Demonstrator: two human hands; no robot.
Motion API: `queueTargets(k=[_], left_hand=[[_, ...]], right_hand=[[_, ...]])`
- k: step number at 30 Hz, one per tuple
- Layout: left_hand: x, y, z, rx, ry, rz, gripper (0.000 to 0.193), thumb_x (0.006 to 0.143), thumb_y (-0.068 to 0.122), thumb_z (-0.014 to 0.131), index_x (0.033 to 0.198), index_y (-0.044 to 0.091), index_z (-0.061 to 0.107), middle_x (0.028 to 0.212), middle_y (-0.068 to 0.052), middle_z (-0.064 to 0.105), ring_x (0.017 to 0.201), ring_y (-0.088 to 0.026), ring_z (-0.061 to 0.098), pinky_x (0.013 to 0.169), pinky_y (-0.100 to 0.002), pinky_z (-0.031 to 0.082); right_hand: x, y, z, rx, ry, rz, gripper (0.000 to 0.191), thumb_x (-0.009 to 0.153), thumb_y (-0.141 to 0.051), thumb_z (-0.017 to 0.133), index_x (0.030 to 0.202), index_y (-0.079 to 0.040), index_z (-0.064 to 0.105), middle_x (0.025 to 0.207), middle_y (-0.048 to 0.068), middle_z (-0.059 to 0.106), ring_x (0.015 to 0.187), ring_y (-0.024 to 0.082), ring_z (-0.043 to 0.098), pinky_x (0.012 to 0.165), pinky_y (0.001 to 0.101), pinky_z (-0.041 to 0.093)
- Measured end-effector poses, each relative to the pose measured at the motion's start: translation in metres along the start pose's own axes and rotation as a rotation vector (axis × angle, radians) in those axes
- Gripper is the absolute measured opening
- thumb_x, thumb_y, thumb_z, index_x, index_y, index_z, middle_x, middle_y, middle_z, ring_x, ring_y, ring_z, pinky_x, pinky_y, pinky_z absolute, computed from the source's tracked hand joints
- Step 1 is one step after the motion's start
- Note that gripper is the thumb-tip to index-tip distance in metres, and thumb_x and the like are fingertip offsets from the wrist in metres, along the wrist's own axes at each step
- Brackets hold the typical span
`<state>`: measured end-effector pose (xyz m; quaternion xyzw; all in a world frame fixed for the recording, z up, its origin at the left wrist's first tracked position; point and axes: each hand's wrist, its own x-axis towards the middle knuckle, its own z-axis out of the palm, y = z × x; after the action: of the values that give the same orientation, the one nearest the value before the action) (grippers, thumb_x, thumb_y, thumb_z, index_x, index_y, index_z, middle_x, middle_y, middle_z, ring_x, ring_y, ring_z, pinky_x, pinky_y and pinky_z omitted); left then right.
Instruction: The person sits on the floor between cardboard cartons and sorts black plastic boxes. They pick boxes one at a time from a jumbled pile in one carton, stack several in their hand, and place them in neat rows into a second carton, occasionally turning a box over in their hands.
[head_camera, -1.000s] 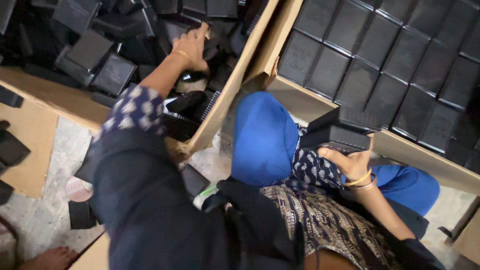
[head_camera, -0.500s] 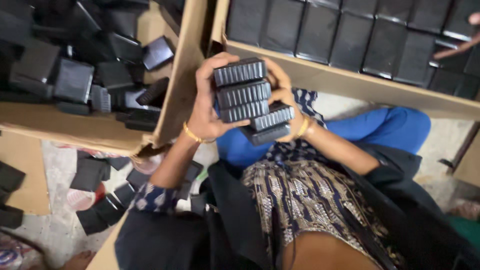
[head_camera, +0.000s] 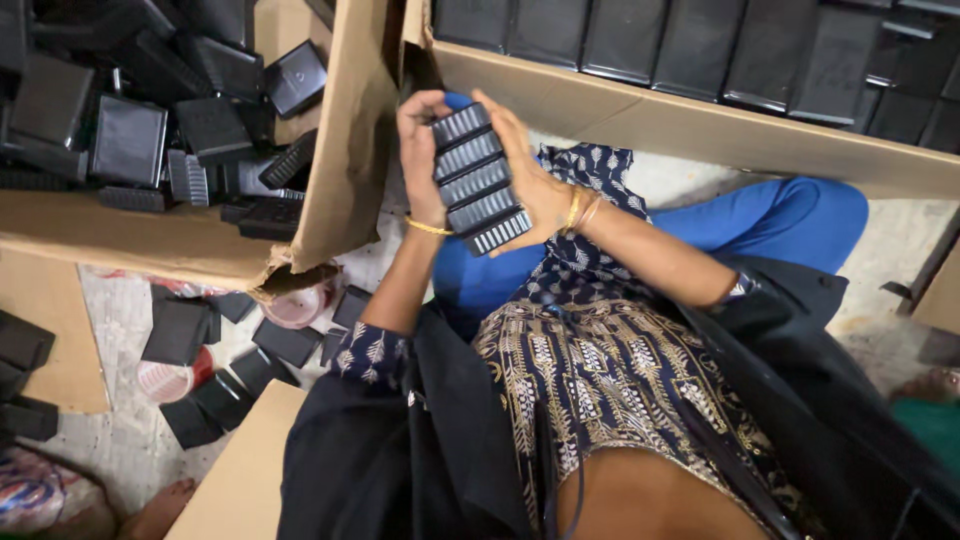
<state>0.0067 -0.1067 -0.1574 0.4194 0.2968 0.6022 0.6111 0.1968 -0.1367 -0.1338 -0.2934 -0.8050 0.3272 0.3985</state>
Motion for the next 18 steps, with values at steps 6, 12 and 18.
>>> queueTargets(k=[6,12,18], left_hand=[[-0.003,-0.007,-0.013,-0.011,-0.026,0.051,0.058,0.108,0.053,0.047,0.139,0.004,0.05,0.121,-0.008,0.055,0.116,-0.017,0.053,0.11,-0.034,0.042],[-0.012,0.026,0.016,0.082,0.065,-0.043,0.066,0.11,0.06,0.043,0.141,0.002,0.05,0.122,-0.008,0.053,0.116,-0.019,0.051,0.11,-0.037,0.043],[-0.029,0.067,0.085,0.195,-0.169,0.092,0.087,0.103,0.078,0.032,0.149,0.005,0.042,0.138,-0.009,0.052,0.128,-0.019,0.051,0.119,-0.036,0.036]], right_hand=[[0.009,0.007,0.004,0.025,-0.022,-0.089,0.153,0.06,-0.058,0.096,0.166,-0.012,-0.005,0.165,0.031,0.012,0.155,0.052,0.02,0.13,0.0608,0.022],[0.009,-0.017,-0.004,0.011,0.04,-0.086,0.155,0.056,-0.061,0.095,0.164,-0.009,-0.003,0.163,0.032,0.017,0.153,0.05,0.023,0.127,0.0603,0.023],[-0.026,-0.078,-0.03,0.525,0.363,0.158,0.146,0.053,-0.057,0.091,0.164,-0.011,0.008,0.157,0.024,0.029,0.148,0.041,0.034,0.125,0.0539,0.03]])
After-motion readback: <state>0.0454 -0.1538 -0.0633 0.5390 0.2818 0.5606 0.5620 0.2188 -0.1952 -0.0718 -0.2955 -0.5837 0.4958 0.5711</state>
